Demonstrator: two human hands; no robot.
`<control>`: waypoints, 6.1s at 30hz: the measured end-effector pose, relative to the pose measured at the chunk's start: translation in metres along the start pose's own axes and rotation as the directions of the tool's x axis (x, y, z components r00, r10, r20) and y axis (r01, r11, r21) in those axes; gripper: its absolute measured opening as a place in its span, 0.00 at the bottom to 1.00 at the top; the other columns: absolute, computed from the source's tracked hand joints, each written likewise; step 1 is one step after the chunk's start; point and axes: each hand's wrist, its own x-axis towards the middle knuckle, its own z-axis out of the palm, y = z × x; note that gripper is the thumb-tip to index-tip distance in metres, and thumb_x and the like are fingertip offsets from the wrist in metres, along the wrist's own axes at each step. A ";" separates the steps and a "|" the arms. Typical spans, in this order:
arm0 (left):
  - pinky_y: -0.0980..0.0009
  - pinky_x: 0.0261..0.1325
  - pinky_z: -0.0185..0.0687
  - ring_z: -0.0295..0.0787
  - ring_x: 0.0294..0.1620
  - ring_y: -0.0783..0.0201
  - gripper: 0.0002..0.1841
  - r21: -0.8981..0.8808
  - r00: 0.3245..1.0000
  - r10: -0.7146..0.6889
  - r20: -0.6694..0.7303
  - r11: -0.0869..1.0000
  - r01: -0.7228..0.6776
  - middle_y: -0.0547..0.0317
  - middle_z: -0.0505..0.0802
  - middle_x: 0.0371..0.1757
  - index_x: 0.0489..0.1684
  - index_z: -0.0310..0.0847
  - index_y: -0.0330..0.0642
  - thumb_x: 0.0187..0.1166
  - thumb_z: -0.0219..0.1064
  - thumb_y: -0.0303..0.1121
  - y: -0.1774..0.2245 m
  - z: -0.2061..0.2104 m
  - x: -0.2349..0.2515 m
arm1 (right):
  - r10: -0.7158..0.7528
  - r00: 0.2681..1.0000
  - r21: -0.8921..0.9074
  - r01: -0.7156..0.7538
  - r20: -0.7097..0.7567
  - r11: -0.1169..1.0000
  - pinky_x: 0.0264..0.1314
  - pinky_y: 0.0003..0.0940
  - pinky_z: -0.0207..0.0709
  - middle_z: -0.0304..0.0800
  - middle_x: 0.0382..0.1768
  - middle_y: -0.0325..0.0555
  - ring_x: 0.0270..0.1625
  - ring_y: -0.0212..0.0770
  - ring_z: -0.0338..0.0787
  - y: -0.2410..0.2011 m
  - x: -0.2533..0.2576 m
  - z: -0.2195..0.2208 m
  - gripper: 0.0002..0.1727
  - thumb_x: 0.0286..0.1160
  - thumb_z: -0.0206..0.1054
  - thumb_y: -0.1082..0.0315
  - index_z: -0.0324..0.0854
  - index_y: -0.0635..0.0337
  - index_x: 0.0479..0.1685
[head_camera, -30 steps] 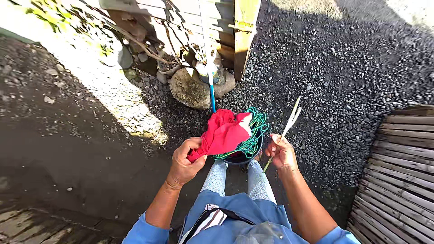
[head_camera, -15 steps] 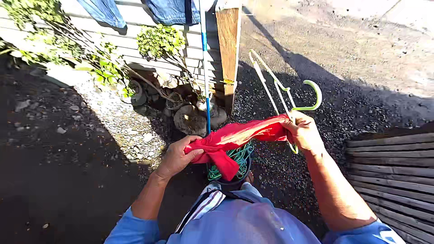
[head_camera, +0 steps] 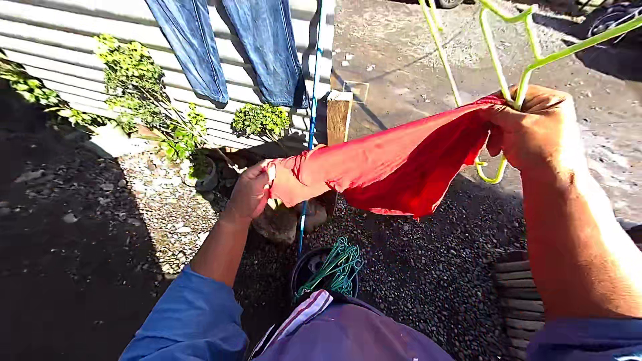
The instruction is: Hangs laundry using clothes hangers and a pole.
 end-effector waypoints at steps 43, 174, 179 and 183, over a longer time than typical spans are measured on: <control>0.69 0.28 0.83 0.79 0.20 0.68 0.08 0.501 0.979 0.197 0.059 0.842 -0.200 0.58 0.82 0.30 0.46 0.74 0.40 0.89 0.59 0.35 0.153 0.135 0.089 | -0.109 0.973 0.454 0.004 0.205 0.891 0.35 0.35 0.92 0.90 0.34 0.35 0.33 0.33 0.92 -0.001 0.007 0.014 0.12 0.84 0.49 0.76 0.78 0.54 0.46; 0.80 0.57 0.86 0.90 0.50 0.79 0.06 0.271 0.663 0.286 0.692 0.749 -0.605 0.71 0.94 0.48 0.46 0.84 0.44 0.79 0.63 0.25 0.130 0.055 0.085 | -0.485 0.682 -0.253 0.688 0.548 0.680 0.55 0.54 0.73 0.87 0.47 0.52 0.56 0.52 0.85 0.047 -0.098 0.011 0.14 0.79 0.62 0.55 0.94 0.45 0.45; 0.80 0.59 0.86 0.90 0.51 0.80 0.08 0.313 0.706 0.302 0.641 0.737 -0.599 0.69 0.95 0.51 0.49 0.87 0.39 0.78 0.64 0.25 0.119 0.043 0.070 | -0.441 0.785 0.072 0.458 0.434 0.886 0.60 0.21 0.78 0.86 0.49 0.37 0.57 0.27 0.82 0.055 -0.076 -0.017 0.09 0.74 0.73 0.60 0.95 0.53 0.42; 0.83 0.59 0.83 0.88 0.51 0.84 0.10 0.459 0.766 0.258 0.588 0.674 -0.579 0.67 0.95 0.52 0.50 0.89 0.39 0.78 0.65 0.27 0.113 0.046 0.062 | -0.416 0.803 0.150 0.391 0.427 0.908 0.58 0.21 0.79 0.86 0.47 0.31 0.56 0.26 0.83 0.056 -0.064 -0.024 0.05 0.70 0.75 0.63 0.94 0.51 0.39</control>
